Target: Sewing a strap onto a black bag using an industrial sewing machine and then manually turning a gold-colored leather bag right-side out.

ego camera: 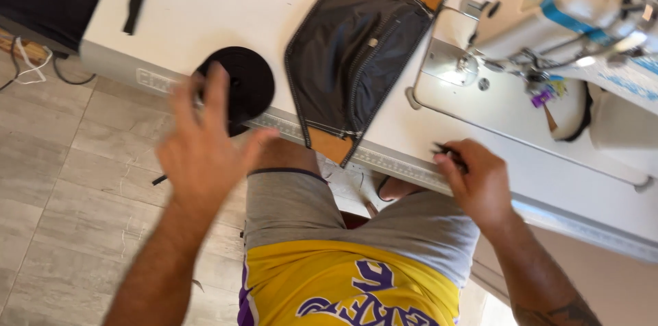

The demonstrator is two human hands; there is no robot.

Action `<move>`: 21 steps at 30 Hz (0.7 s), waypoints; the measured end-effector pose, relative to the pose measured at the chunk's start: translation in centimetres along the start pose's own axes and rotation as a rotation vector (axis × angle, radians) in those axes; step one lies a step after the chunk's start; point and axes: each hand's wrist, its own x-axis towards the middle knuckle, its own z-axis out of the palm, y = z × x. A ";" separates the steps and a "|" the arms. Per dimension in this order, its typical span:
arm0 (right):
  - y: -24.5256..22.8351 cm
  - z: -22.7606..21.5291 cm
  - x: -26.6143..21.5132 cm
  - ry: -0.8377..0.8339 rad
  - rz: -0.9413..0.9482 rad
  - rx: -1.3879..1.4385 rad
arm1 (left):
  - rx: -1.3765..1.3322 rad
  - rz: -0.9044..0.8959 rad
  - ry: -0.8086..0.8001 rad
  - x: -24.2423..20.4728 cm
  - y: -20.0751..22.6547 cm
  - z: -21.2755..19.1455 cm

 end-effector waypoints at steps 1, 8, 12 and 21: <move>1.5 -0.7 -0.5 0.088 -0.119 -0.203 | 0.176 0.018 -0.122 1.3 -0.9 0.3; 10.9 -5.0 -2.3 0.450 -0.134 -0.558 | 0.304 0.067 -0.588 9.0 -1.5 4.9; 10.7 -4.9 -1.7 0.495 -0.061 -0.399 | 0.330 0.112 -0.751 16.3 0.0 8.5; 8.9 -5.0 -1.2 0.460 -0.027 -0.586 | 0.095 0.196 -0.892 28.4 9.2 13.6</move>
